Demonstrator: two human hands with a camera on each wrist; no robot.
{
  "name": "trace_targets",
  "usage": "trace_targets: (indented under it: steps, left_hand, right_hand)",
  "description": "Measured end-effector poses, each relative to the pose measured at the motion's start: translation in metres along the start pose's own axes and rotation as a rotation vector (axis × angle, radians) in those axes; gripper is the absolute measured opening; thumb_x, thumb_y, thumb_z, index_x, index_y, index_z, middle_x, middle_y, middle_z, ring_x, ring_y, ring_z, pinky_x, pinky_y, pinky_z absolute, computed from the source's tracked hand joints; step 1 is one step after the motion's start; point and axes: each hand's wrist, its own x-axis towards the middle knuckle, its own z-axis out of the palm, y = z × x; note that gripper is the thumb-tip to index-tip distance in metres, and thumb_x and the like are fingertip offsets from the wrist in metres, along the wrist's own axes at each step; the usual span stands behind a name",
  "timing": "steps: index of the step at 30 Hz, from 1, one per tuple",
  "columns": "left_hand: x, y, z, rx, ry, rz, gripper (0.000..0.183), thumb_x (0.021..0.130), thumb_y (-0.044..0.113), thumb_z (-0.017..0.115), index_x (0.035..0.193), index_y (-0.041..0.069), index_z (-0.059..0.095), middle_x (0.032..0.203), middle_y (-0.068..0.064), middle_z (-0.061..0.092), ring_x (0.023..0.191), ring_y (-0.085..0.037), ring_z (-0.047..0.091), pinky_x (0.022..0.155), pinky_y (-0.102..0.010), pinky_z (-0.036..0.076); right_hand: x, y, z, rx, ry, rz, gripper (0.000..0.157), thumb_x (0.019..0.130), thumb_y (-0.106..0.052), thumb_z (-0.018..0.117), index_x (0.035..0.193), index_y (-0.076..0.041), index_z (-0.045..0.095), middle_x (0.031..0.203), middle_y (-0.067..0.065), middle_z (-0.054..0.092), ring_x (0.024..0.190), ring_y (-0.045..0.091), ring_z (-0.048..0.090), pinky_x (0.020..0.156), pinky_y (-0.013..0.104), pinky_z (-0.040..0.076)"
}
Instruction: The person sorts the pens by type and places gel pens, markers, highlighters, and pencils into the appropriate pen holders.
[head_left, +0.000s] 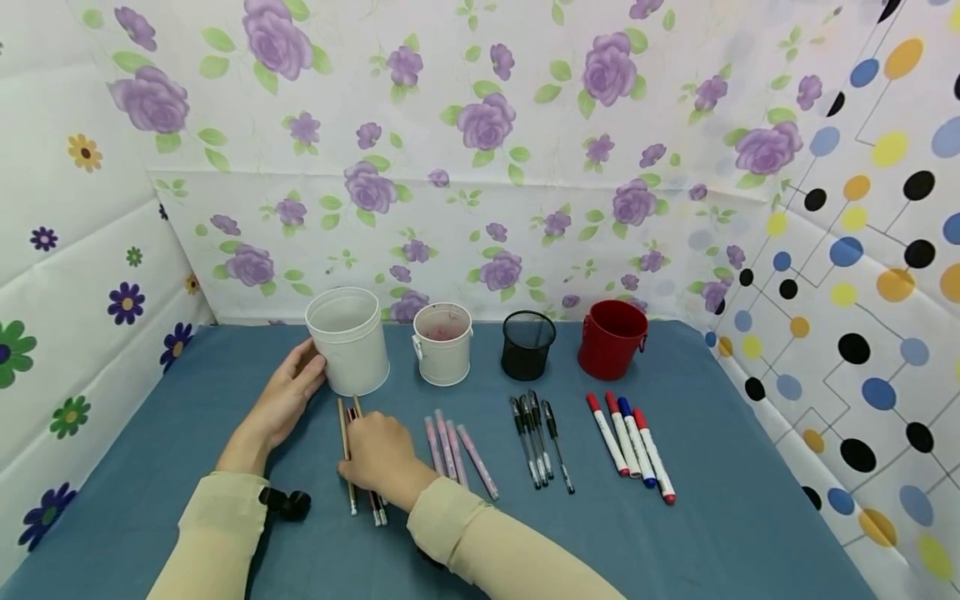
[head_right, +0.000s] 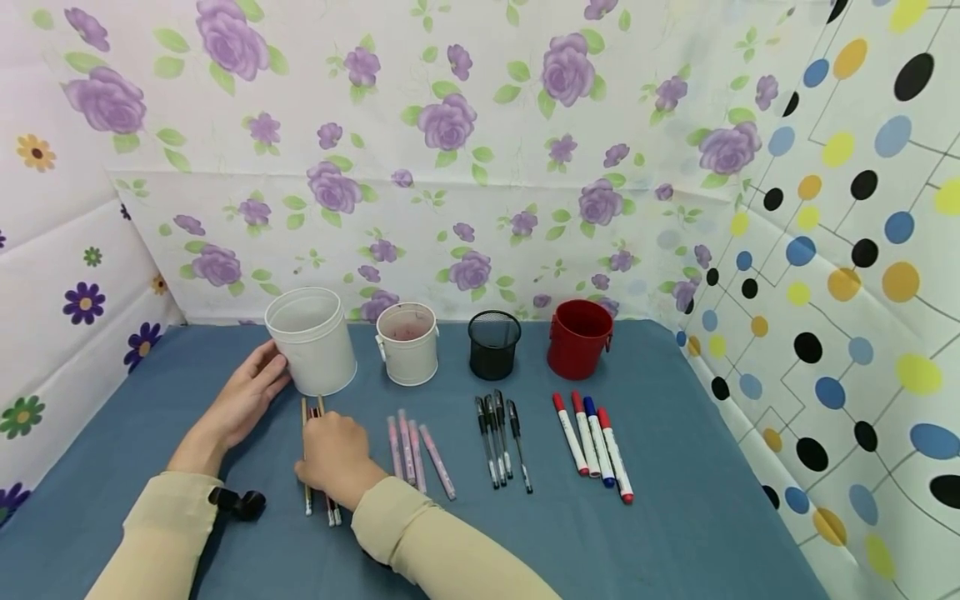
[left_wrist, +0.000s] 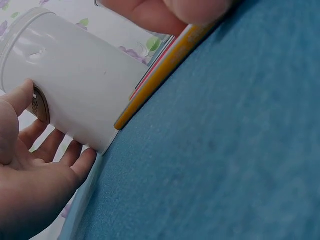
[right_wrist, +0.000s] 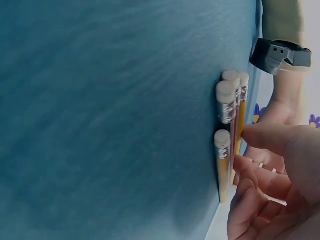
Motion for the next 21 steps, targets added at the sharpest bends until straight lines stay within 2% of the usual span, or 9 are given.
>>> trace_targets:
  steps: [7,12,18,21]
  left_hand:
    - [0.001,-0.001,-0.001,0.000,0.001,0.000,0.083,0.113,0.048,0.047,0.173,0.016,-0.001,0.178,-0.016,0.003,0.163,-0.037,0.010,0.131,-0.056,0.016]
    - [0.000,-0.002,-0.003,0.004,0.002,-0.007,0.083,0.112,0.049,0.046,0.173,0.016,-0.001,0.178,-0.016,0.003,0.163,-0.037,0.010,0.131,-0.056,0.016]
    - [-0.001,-0.002,-0.003,0.005,-0.004,0.011,0.081,0.113,0.046,0.046,0.173,0.016,0.000,0.177,-0.018,0.005,0.163,-0.039,0.011,0.131,-0.057,0.017]
    - [-0.001,-0.001,-0.003,0.000,-0.010,0.015,0.080,0.114,0.046,0.046,0.173,0.017,0.001,0.177,-0.017,0.006,0.163,-0.038,0.012,0.131,-0.056,0.018]
  right_hand:
    - [0.003,-0.006,-0.002,0.008,-0.044,0.064,0.044,0.089,-0.038,0.086,0.059,-0.020,0.059,0.060,-0.005,0.052,0.054,0.010,0.051,0.046,0.025,0.043]
    - [0.006,-0.010,-0.002,-0.007,-0.066,0.089,0.042,0.089,-0.037,0.086,0.060,-0.020,0.062,0.065,-0.003,0.059,0.058,0.012,0.057,0.047,0.026,0.047]
    - [0.012,-0.013,0.001,-0.020,-0.071,0.116,0.029,0.090,-0.040,0.086,0.074,-0.020,0.071,0.077,-0.001,0.067,0.067,0.015,0.064,0.052,0.027,0.052]
    - [0.013,-0.012,0.000,0.011,-0.077,0.138,0.031,0.090,-0.038,0.087,0.072,-0.019,0.069,0.071,-0.001,0.063,0.062,0.015,0.061,0.050,0.027,0.050]
